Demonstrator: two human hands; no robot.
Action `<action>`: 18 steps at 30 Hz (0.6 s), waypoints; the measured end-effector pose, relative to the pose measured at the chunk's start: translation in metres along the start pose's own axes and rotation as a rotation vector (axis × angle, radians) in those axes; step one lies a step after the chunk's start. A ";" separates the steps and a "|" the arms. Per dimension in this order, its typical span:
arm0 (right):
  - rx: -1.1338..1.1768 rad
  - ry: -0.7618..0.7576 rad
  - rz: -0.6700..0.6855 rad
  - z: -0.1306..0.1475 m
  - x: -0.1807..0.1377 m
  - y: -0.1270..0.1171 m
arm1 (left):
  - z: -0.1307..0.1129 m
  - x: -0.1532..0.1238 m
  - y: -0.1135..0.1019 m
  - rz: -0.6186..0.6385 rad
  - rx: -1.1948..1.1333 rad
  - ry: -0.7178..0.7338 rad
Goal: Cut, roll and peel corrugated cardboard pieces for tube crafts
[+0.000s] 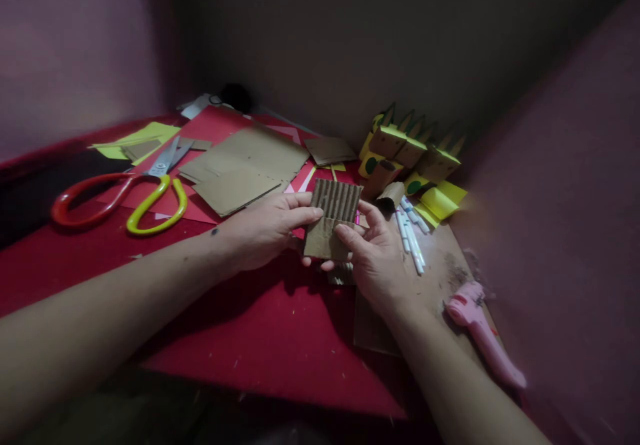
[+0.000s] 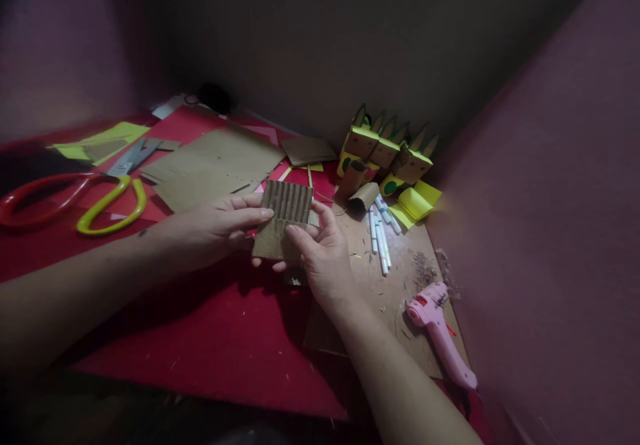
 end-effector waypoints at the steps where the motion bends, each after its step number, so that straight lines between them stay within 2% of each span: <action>1: -0.025 -0.014 -0.010 0.002 -0.002 0.000 | 0.000 0.000 0.000 -0.005 0.000 -0.005; 6: -0.113 -0.105 -0.021 0.011 -0.010 0.002 | -0.001 0.000 -0.003 0.021 -0.036 0.011; 11: -0.136 -0.145 -0.003 0.010 -0.011 0.000 | -0.003 -0.004 -0.001 -0.048 -0.006 0.039; 15: -0.051 -0.140 -0.095 0.004 -0.006 -0.005 | -0.010 -0.006 0.003 -0.102 0.012 0.235; 18: -0.047 -0.171 -0.174 0.005 -0.005 -0.007 | -0.010 -0.008 0.004 -0.121 0.152 0.198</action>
Point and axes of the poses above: each hand's wrist, its own x-axis towards the middle knuckle, its own y-axis out of the palm, z = x × y, the point moved 3 cm from there along x, towards the middle knuckle, and after that the axes turned 10 degrees about -x, right-handed, at the moved point
